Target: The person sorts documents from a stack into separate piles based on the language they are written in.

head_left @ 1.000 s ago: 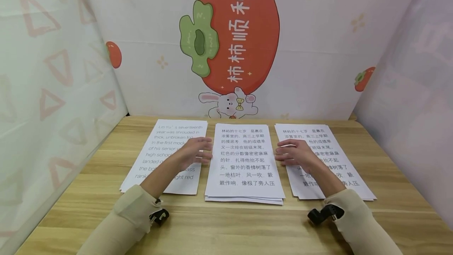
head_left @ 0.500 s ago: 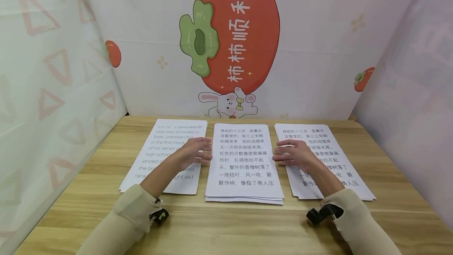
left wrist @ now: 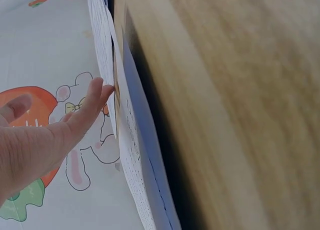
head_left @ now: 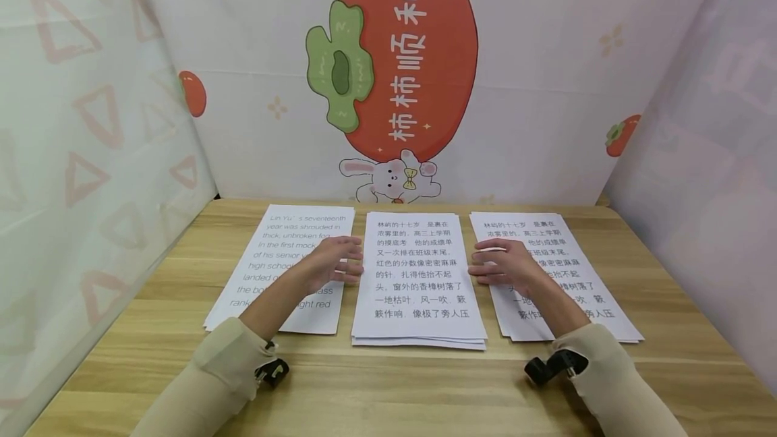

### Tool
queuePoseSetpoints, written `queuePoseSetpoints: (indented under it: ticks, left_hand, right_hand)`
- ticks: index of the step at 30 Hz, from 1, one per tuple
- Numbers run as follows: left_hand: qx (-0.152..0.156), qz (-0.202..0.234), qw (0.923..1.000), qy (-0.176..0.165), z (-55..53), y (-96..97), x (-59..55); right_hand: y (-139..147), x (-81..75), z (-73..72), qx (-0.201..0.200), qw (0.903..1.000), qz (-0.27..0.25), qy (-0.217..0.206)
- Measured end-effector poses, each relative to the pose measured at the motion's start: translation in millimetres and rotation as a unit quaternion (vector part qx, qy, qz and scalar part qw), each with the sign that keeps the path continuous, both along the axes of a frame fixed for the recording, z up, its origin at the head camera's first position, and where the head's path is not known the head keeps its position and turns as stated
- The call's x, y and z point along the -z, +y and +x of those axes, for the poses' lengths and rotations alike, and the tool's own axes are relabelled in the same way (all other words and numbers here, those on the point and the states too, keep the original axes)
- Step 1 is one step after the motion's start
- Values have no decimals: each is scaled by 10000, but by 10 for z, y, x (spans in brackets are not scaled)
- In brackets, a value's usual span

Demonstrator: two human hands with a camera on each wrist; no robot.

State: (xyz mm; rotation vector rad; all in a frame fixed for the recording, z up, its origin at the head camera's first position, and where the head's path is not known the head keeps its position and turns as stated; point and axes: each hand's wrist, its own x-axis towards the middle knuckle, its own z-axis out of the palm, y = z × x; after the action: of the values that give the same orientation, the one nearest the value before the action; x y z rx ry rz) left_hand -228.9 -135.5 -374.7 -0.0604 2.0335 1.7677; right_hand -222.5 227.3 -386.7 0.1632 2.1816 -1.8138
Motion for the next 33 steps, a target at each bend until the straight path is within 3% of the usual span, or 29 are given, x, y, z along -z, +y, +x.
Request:
queuePoseSetpoints:
  ticks: [11, 21, 28, 33]
  left_hand:
    - [-15, 32, 10000, 24, 10, 3, 9]
    - [-10, 25, 10000, 9, 17, 3, 6]
    - [1, 11, 10000, 20, 32, 23, 7]
    - [6, -16, 10000, 9, 23, 38, 13]
  right_hand:
    - [13, 29, -23, 182, 9992, -276, -228]
    - [-14, 10, 7, 71, 9993, -347, 85]
    - [-125, 44, -14, -220, 9981, 33, 572]
    - [-187, 32, 10, -124, 9970, 501, 568]
